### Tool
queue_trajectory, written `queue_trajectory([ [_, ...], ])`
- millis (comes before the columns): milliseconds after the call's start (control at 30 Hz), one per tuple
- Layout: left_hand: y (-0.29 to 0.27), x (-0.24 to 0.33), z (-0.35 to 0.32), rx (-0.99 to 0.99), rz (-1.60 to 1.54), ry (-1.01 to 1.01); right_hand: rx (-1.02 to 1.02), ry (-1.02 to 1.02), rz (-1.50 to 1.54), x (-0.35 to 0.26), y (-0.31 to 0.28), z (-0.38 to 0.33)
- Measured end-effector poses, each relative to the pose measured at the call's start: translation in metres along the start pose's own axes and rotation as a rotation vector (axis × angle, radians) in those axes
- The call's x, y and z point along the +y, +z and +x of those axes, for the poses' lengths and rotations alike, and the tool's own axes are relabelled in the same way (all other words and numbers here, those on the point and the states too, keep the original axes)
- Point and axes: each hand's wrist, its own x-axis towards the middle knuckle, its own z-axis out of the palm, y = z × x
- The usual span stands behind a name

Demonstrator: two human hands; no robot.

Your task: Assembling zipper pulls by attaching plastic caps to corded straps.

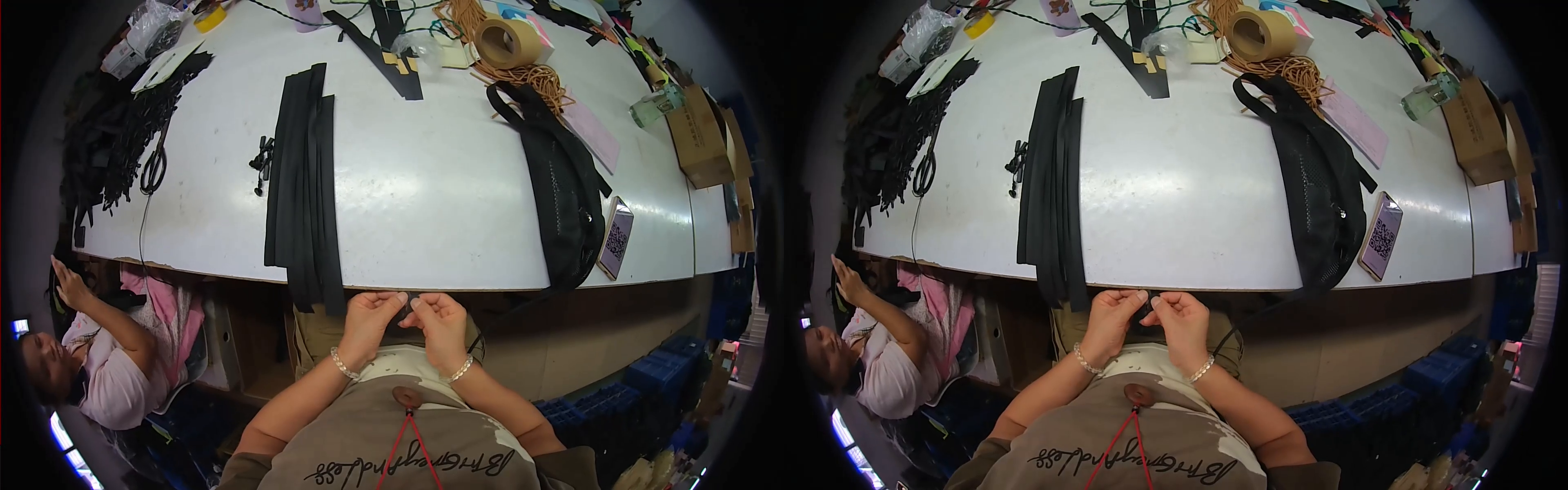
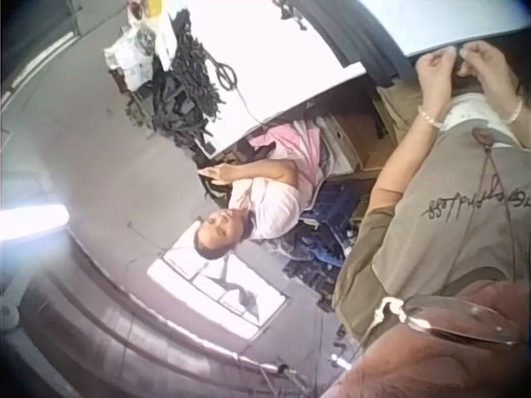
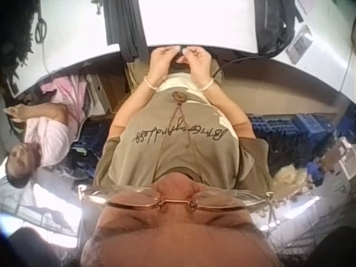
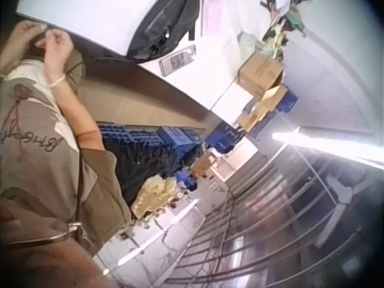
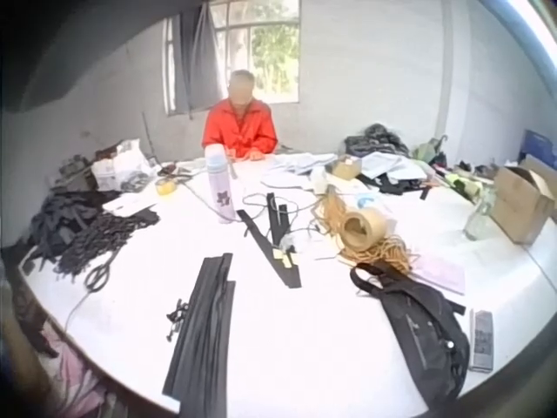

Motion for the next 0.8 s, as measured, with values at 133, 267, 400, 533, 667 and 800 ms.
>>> queue_trajectory([
  [133, 0.002, 0.0, 0.002, 0.013, 0.024, 0.008, 0.048, -0.009, 0.038, 0.003, 0.002, 0.002],
  [267, 0.004, 0.0, 0.003, 0.062, 0.054, 0.021, 0.065, -0.004, 0.046, 0.001, 0.006, 0.003],
  [400, 0.002, 0.0, 0.003, 0.009, -0.063, -0.089, 0.053, 0.005, 0.044, 0.001, 0.006, 0.005],
  [533, -0.012, -0.007, 0.005, 0.014, -0.038, -0.182, -0.004, 0.068, 0.025, -0.005, 0.004, 0.007],
  [667, -0.003, 0.004, -0.003, 0.106, 0.038, -0.196, -0.053, 0.136, 0.0, -0.007, -0.001, 0.007],
  [800, -0.008, 0.005, -0.007, 0.09, 0.028, -0.183, -0.073, 0.134, 0.003, -0.009, 0.002, 0.005],
])
